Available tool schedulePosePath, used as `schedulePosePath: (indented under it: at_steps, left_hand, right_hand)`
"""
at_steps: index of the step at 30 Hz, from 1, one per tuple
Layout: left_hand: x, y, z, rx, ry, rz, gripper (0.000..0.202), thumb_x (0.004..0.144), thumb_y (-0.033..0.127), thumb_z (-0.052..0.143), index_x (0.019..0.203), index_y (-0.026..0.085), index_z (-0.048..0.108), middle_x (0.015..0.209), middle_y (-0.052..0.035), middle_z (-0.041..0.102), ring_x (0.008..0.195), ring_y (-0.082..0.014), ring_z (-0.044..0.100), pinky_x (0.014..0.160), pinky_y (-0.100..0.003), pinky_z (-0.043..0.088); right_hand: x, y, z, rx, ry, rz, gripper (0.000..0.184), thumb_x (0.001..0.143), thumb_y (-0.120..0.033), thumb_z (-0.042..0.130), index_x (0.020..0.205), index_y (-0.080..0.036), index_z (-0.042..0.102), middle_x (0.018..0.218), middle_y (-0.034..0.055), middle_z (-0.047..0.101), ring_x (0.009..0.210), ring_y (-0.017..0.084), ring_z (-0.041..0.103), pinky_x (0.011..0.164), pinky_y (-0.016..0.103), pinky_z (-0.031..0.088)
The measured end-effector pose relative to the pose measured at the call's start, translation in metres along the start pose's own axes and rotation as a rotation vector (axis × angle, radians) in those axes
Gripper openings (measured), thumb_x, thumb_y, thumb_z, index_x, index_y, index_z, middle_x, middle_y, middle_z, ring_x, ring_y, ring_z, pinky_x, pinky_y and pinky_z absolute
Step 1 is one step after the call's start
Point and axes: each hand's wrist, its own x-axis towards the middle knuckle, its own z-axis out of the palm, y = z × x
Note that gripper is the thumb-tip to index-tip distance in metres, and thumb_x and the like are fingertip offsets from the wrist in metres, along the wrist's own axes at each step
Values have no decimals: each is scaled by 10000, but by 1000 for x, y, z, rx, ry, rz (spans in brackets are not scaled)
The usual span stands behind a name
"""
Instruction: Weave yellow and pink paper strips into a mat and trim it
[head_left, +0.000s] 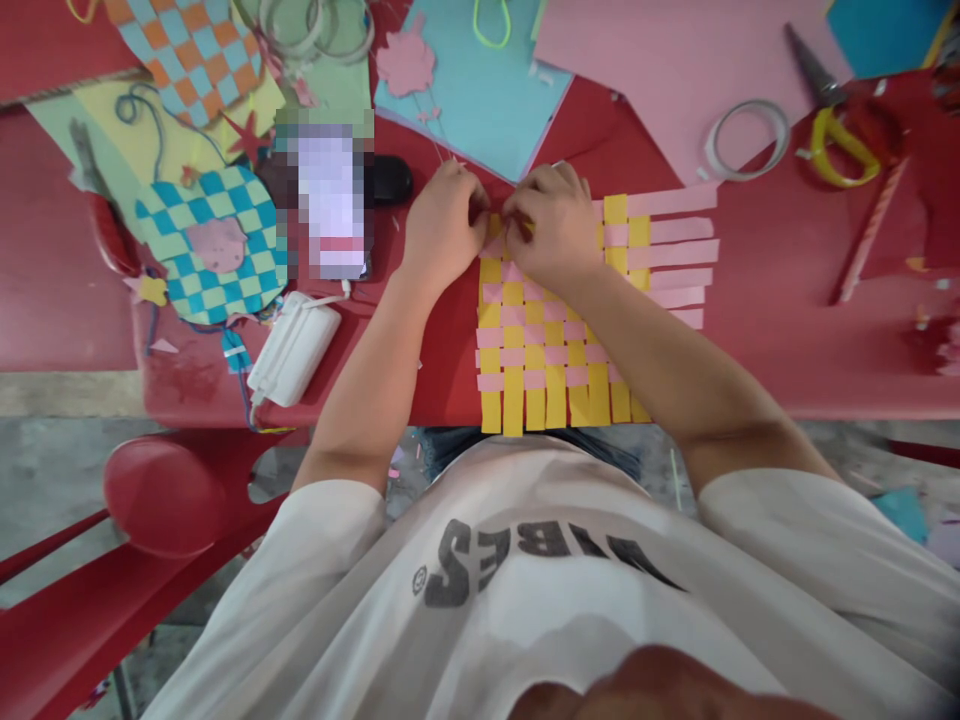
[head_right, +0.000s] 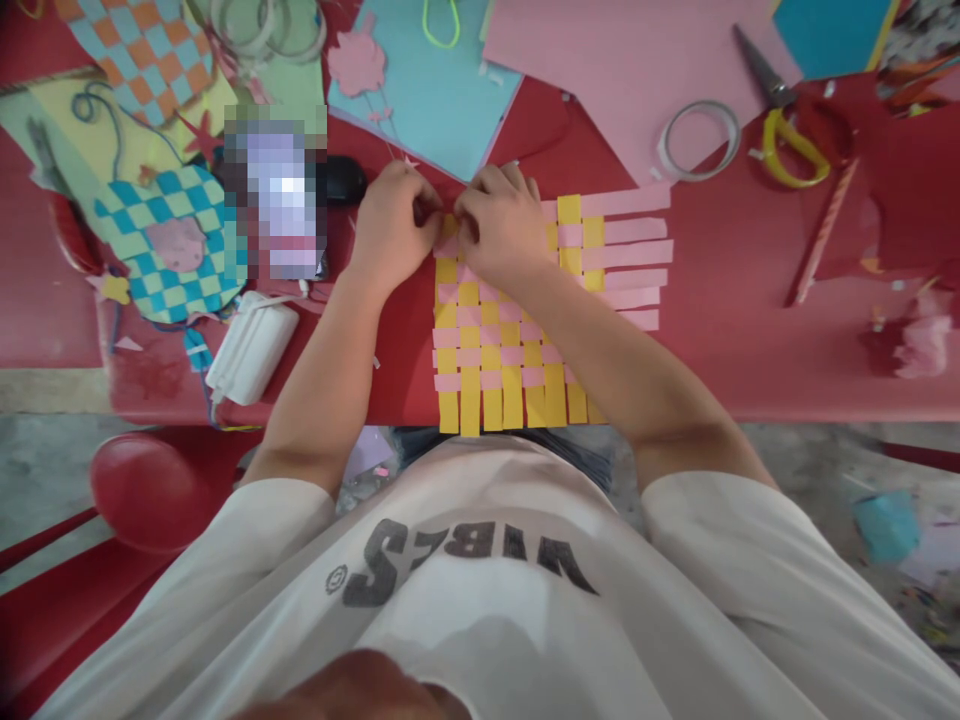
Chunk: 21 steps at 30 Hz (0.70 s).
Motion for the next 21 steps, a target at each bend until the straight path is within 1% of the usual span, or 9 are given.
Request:
schedulePosePath:
  at_steps: [2, 4, 7, 10, 14, 18, 21]
  left_hand:
    - [0, 0, -3, -21, -28, -21, 294, 927, 453, 678, 1186, 477, 814, 1183, -75, 826, 1315, -441, 700, 1137, -751, 548]
    - [0, 0, -8, -28, -55, -25, 351, 930, 445, 649, 1227, 499, 828, 1235, -74, 830, 1406, -461, 673, 1177, -779, 512]
    - [0, -1, -15, -33, -98, 29, 310, 931, 406, 652, 1156, 487, 849, 1258, -76, 813, 1468, -446, 652, 1205, -747, 521]
    - [-1, -1, -19, -49, -136, 85, 238, 931, 381, 678, 1071, 441, 861, 1265, -91, 787, 1427, -425, 671, 1193, -706, 564]
    - [-2, 2, -23, -15, -135, 86, 172, 915, 334, 709, 938, 403, 865, 1311, -113, 756, 1440, -455, 667, 1200, -725, 562]
    - [-4, 6, -22, 20, -146, 141, 170, 928, 323, 721, 926, 397, 873, 1306, -98, 778, 1435, -445, 651, 1241, -718, 572]
    - [-3, 6, -18, 20, -148, 159, 169, 947, 345, 717, 928, 394, 877, 1266, -99, 790, 1417, -437, 654, 1241, -715, 582]
  right_hand:
    - [0, 0, 0, -1, -4, -3, 177, 1087, -492, 662, 1067, -348, 762, 1222, 141, 760, 1333, 466, 614, 1071, 702, 556]
    - [0, -1, -1, -6, -3, -7, 178, 1088, -471, 651, 1059, -343, 772, 1225, 141, 764, 1329, 464, 620, 1068, 705, 553]
    - [-1, -3, -4, -1, -4, -5, 188, 1086, -413, 621, 1031, -349, 789, 1251, 133, 776, 1332, 462, 632, 1064, 721, 544]
    - [-1, -6, -8, 18, -14, -4, 220, 1093, -391, 594, 1024, -369, 802, 1286, 114, 783, 1361, 464, 627, 1074, 735, 540]
    - [-1, -7, -12, 17, -41, 1, 225, 1106, -410, 597, 1050, -395, 814, 1308, 94, 794, 1405, 464, 598, 1119, 746, 530]
    - [0, -6, -13, 29, -50, -3, 232, 1107, -414, 599, 1034, -388, 819, 1345, 96, 789, 1432, 474, 578, 1146, 772, 497]
    - [-1, -3, -11, 28, -41, -11, 235, 1104, -410, 596, 1035, -379, 818, 1304, 104, 797, 1450, 472, 577, 1139, 768, 509]
